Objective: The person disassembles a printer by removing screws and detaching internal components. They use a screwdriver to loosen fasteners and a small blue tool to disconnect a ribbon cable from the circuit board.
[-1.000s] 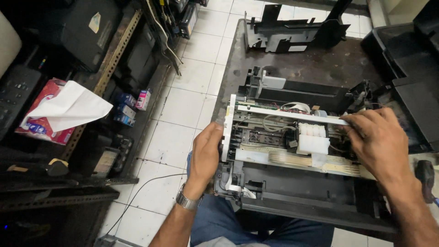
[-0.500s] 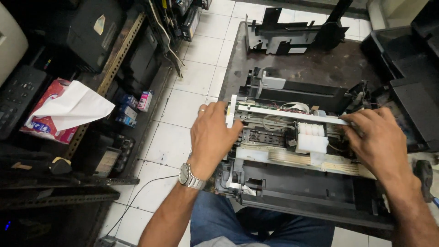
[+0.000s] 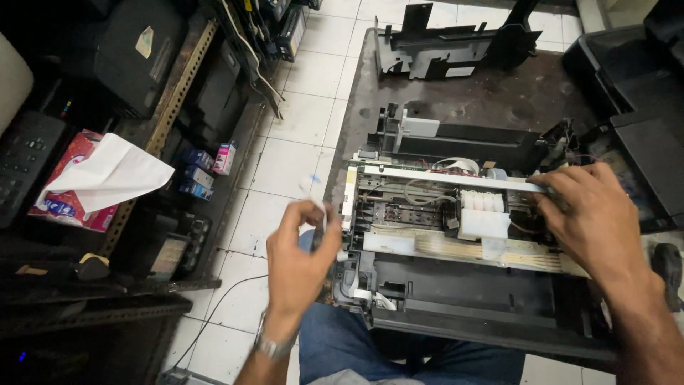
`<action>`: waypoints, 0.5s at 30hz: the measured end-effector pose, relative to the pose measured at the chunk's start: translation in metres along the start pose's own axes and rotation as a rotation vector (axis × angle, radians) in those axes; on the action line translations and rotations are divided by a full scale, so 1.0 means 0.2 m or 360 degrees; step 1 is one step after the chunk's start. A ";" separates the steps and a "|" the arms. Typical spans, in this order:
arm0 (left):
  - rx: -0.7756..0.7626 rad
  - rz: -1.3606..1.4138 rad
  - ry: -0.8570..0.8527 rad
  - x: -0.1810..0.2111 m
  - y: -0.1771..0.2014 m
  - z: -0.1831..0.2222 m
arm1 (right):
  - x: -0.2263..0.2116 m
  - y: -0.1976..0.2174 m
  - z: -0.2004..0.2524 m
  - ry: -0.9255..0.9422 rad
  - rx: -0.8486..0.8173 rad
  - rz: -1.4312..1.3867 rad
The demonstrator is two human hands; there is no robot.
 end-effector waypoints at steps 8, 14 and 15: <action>-0.0537 0.0327 -0.0488 -0.17 0.01 0.33 | 0.02 0.05 -0.01 0.0060 -0.0201 -0.0073; -0.0380 0.0535 -0.0578 -0.08 0.04 0.32 | -0.39 0.46 0.01 0.0149 -0.0072 -0.0657; -0.0318 0.0634 -0.0571 -0.08 0.05 0.31 | -0.50 0.54 0.02 0.0262 -0.0025 -0.0912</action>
Point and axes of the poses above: each hand's wrist, its own z-axis away from the middle knuckle, its own y-axis out of the back of the hand, x = y × z, the point moved 5 cm from there along -z, towards the middle knuckle, and after that the axes turned 3 degrees about -y, right-handed, at the moved point
